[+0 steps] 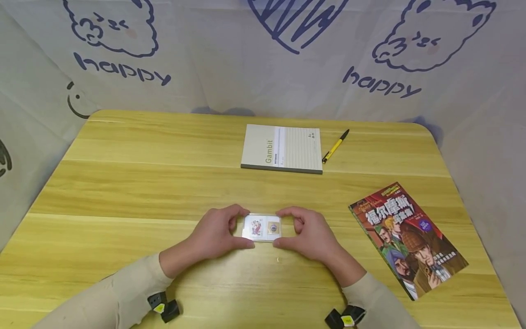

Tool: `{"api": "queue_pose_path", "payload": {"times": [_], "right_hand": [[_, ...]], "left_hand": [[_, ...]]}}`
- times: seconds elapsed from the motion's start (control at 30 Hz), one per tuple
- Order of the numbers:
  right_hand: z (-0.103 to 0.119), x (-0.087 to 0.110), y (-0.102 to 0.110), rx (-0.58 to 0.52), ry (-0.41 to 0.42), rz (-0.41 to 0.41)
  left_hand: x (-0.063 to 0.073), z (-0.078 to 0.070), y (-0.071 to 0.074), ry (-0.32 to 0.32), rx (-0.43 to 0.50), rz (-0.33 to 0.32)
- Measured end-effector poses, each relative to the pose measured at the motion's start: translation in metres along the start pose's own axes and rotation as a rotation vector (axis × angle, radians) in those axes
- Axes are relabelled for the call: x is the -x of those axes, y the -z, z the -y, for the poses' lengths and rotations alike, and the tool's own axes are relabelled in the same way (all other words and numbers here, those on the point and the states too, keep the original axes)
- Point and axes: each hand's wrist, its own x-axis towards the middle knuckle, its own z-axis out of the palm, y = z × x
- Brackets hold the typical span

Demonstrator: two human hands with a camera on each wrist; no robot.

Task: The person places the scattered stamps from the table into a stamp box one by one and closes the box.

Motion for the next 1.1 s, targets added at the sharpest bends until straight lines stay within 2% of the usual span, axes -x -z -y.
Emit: {"api": "queue_pose_path", "payload": {"times": [0.4, 0.6, 0.83, 1.1], "right_hand": [[0.0032, -0.0058, 0.0004, 0.035, -0.094, -0.004], [0.0048, -0.0091, 0.0001, 0.050, -0.091, -0.009], [0.0077, -0.0047, -0.0013, 0.030, -0.111, -0.009], [0.0049, -0.0005, -0.0019, 0.057, -0.066, -0.005]], "left_hand": [[-0.0034, -0.0002, -0.0007, 0.014, 0.000, -0.023], [-0.0043, -0.0015, 0.0011, 0.034, -0.001, -0.041], [-0.0051, -0.0009, 0.0007, 0.014, -0.021, -0.026], [-0.0044, 0.0001, -0.0019, 0.020, -0.026, -0.023]]}}
